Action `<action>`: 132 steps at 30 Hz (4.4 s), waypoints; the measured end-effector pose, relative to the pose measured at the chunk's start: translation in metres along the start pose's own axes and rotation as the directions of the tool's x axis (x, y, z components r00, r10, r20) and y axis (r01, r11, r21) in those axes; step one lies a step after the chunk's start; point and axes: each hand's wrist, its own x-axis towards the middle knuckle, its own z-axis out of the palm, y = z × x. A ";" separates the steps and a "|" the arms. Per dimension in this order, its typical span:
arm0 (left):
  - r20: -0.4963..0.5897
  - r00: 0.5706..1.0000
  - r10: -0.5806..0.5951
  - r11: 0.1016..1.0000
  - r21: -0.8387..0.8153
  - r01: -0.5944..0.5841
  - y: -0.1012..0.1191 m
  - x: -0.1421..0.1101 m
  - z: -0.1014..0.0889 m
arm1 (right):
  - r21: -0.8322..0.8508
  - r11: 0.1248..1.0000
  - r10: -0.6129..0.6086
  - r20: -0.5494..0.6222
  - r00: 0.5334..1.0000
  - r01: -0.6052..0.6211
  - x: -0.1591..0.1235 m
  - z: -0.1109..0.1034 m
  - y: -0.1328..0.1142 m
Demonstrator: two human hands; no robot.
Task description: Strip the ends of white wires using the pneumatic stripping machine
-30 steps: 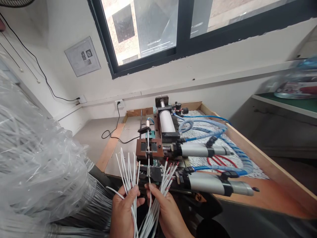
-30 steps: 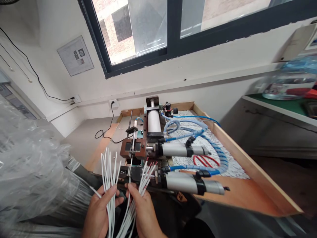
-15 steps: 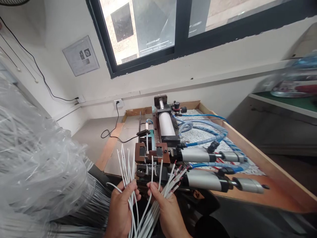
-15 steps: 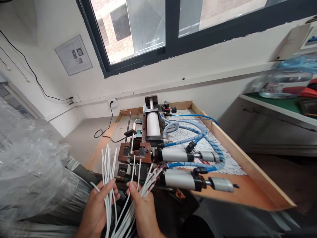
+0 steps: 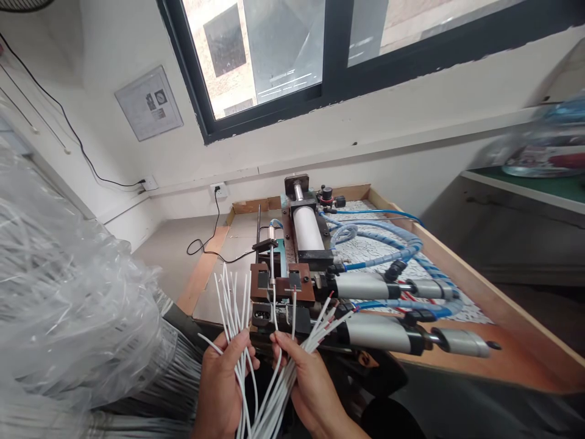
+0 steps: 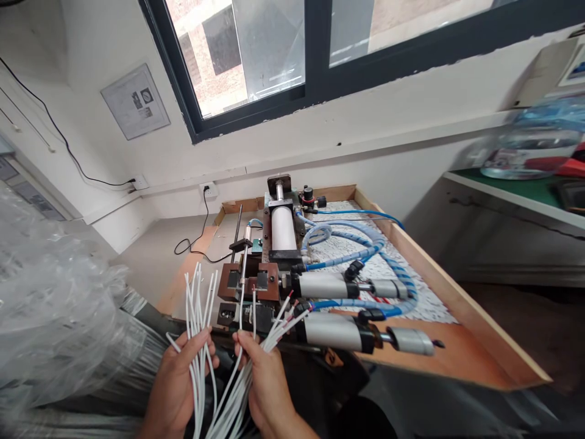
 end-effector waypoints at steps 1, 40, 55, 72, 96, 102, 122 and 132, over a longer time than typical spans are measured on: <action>0.006 1.000 0.016 1.000 0.002 -0.016 -0.001 0.001 -0.002 | -0.001 1.000 0.002 0.003 1.000 -0.002 0.000 0.000 0.000; 0.002 1.000 -0.025 0.999 -0.021 0.025 -0.009 0.001 -0.003 | -0.184 0.981 -0.039 0.154 0.987 0.068 -0.010 -0.008 0.003; -0.076 0.997 -0.028 0.998 0.051 0.032 -0.009 0.000 -0.001 | -0.277 0.942 -0.170 0.095 0.981 0.191 -0.013 -0.010 0.004; -0.083 0.996 -0.023 0.997 0.067 0.029 -0.006 0.002 -0.002 | -0.257 0.957 -0.116 0.079 0.990 0.133 -0.008 -0.007 0.004; -0.031 0.990 0.137 0.963 0.240 -0.126 -0.007 0.001 -0.002 | -0.273 0.954 -0.112 0.067 0.991 0.127 -0.014 -0.015 0.006; 0.042 0.989 0.138 0.980 0.137 -0.143 -0.005 -0.003 0.001 | -0.287 0.947 -0.115 0.114 0.987 0.143 -0.009 -0.014 0.005; 0.112 0.985 0.130 0.959 0.239 -0.154 -0.011 0.001 -0.004 | -0.297 0.937 -0.146 0.150 0.978 0.186 -0.015 -0.015 0.004; 0.127 0.982 0.138 0.951 0.260 -0.167 -0.013 0.005 -0.006 | -0.286 0.943 -0.132 0.146 0.981 0.169 -0.008 -0.018 0.005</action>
